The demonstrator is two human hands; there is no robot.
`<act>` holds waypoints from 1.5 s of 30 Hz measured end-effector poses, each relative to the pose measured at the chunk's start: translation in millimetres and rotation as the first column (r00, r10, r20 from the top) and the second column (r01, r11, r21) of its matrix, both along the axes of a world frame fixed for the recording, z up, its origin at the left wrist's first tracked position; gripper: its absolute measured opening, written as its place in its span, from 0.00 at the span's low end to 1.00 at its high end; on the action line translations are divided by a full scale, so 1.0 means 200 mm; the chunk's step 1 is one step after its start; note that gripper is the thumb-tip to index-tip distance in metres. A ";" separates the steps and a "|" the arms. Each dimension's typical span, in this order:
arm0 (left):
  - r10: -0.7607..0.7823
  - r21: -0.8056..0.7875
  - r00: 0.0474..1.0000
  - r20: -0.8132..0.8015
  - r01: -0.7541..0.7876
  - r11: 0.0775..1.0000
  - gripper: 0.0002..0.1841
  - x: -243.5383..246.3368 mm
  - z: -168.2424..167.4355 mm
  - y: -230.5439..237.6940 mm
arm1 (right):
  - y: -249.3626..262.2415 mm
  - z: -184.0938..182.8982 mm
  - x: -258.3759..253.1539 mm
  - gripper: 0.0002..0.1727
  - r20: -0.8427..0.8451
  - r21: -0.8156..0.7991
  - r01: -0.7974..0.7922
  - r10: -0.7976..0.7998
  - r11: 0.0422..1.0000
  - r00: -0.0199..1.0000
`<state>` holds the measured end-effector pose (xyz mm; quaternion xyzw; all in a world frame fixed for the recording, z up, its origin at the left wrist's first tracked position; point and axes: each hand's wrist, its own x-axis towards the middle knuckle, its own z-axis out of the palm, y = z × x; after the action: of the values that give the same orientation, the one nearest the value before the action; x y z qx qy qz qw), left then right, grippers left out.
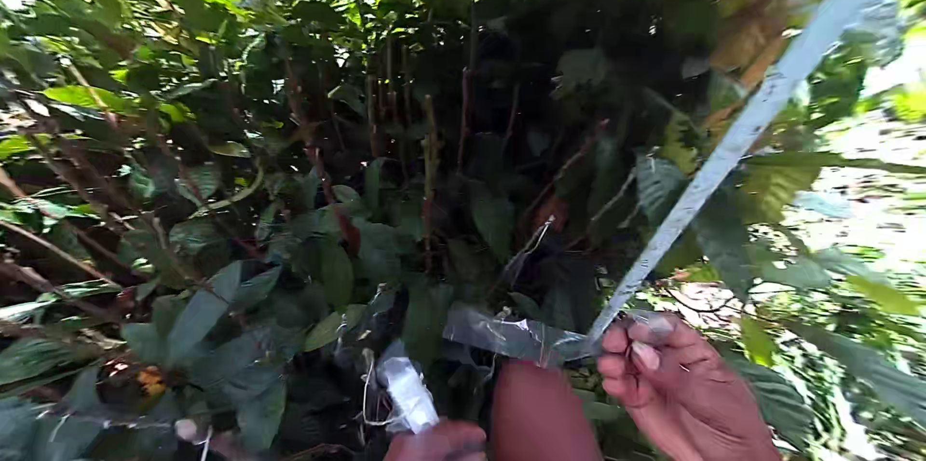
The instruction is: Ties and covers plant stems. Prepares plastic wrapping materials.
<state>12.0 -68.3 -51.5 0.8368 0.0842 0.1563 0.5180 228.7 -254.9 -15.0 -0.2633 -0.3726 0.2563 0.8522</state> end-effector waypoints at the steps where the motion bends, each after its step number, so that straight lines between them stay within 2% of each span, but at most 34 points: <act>1: 0.020 0.012 1.000 -0.009 -0.020 1.000 0.12 0.09 0.02 0.01 | -0.04 0.00 0.02 0.10 -0.005 0.001 0.044 -0.044 0.999 0.999; 3: 0.055 -0.017 0.998 -0.007 -0.055 0.998 0.17 0.27 0.05 0.04 | -0.11 -0.01 0.04 0.10 -0.009 -0.018 0.137 -0.137 0.990 0.991; 6: 0.172 0.026 0.978 0.121 -0.177 0.984 0.24 0.52 0.07 0.16 | -0.22 -0.02 0.08 0.10 0.082 -0.063 0.290 -0.284 0.955 0.955; 8: 0.307 0.102 0.937 0.168 -0.326 0.940 0.28 0.65 0.12 0.23 | -0.28 0.00 0.12 0.10 0.172 -0.082 0.374 -0.356 0.924 0.918; 11: 0.477 0.140 0.868 0.137 -0.494 0.858 0.33 0.75 0.17 0.36 | -0.32 0.04 0.15 0.09 0.209 -0.103 0.414 -0.387 0.904 0.898; 13: 0.531 0.165 0.834 0.149 -0.550 0.818 0.38 0.82 0.10 0.50 | -0.32 0.06 0.16 0.10 0.217 -0.110 0.407 -0.377 0.907 0.900; 15: 0.541 0.166 0.821 0.184 -0.569 0.806 0.43 0.96 -0.07 0.67 | -0.30 0.09 0.20 0.10 0.229 -0.124 0.374 -0.340 0.919 0.912; 17: 0.524 0.153 0.821 0.225 -0.561 0.813 0.38 1.03 -0.05 0.66 | -0.24 0.13 0.22 0.10 0.224 -0.157 0.303 -0.265 0.940 0.938; 19: 0.528 0.158 0.816 0.237 -0.569 0.807 0.27 1.00 0.10 0.56 | -0.10 0.16 0.23 0.09 0.219 -0.200 0.222 -0.177 0.954 0.960; 20: 0.539 0.152 0.810 0.231 -0.577 0.802 0.22 1.00 0.12 0.53 | -0.02 0.17 0.23 0.09 0.223 -0.225 0.185 -0.134 0.957 0.966; 24: 0.480 0.065 0.844 0.237 -0.507 0.859 0.17 1.00 0.03 0.54 | 0.35 0.22 0.28 0.09 0.170 -0.405 0.090 -0.022 0.910 0.985; 26: 0.481 0.061 0.838 0.258 -0.511 0.857 0.16 0.99 -0.01 0.54 | 0.54 0.25 0.34 0.08 0.199 -0.539 0.141 -0.037 0.830 0.979; 28: 0.465 0.040 0.835 0.294 -0.497 0.867 0.15 0.99 -0.03 0.53 | 0.71 0.26 0.43 0.10 0.323 -0.649 0.249 -0.036 0.719 0.946; 31: 0.442 -0.054 0.849 0.290 -0.447 0.893 0.14 0.98 -0.02 0.51 | 0.88 0.25 0.58 0.14 0.553 -0.737 0.414 0.126 0.534 0.823; 33: 0.410 -0.169 0.868 0.279 -0.375 0.911 0.13 0.99 -0.01 0.51 | 0.92 0.26 0.63 0.15 0.660 -0.729 0.511 0.268 0.456 0.702; 35: 0.350 -0.341 0.898 0.268 -0.251 0.906 0.14 0.99 -0.02 0.52 | 0.94 0.28 0.65 0.14 0.707 -0.705 0.548 0.389 0.449 0.591; 37: 0.284 -0.517 0.920 0.269 -0.111 0.849 0.16 0.99 -0.02 0.53 | 0.95 0.30 0.67 0.14 0.701 -0.712 0.544 0.501 0.445 0.508; 39: 0.245 -0.626 0.936 0.254 -0.034 0.779 0.16 0.99 -0.03 0.55 | 0.96 0.29 0.69 0.12 0.675 -0.731 0.522 0.579 0.439 0.458; 42: 0.216 -0.704 0.952 0.218 0.000 0.711 0.16 1.01 -0.04 0.56 | 0.96 0.27 0.72 0.12 0.652 -0.743 0.498 0.653 0.447 0.387; 45: 0.215 -0.712 0.951 0.223 0.008 0.702 0.11 1.03 -0.05 0.56 | 0.96 0.30 0.71 0.11 0.656 -0.733 0.481 0.684 0.480 0.317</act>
<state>218.5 43.5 -61.2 0.5366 0.1082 0.2621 0.7948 370.0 -63.6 45.7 -0.7153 -0.6222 0.2664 0.1737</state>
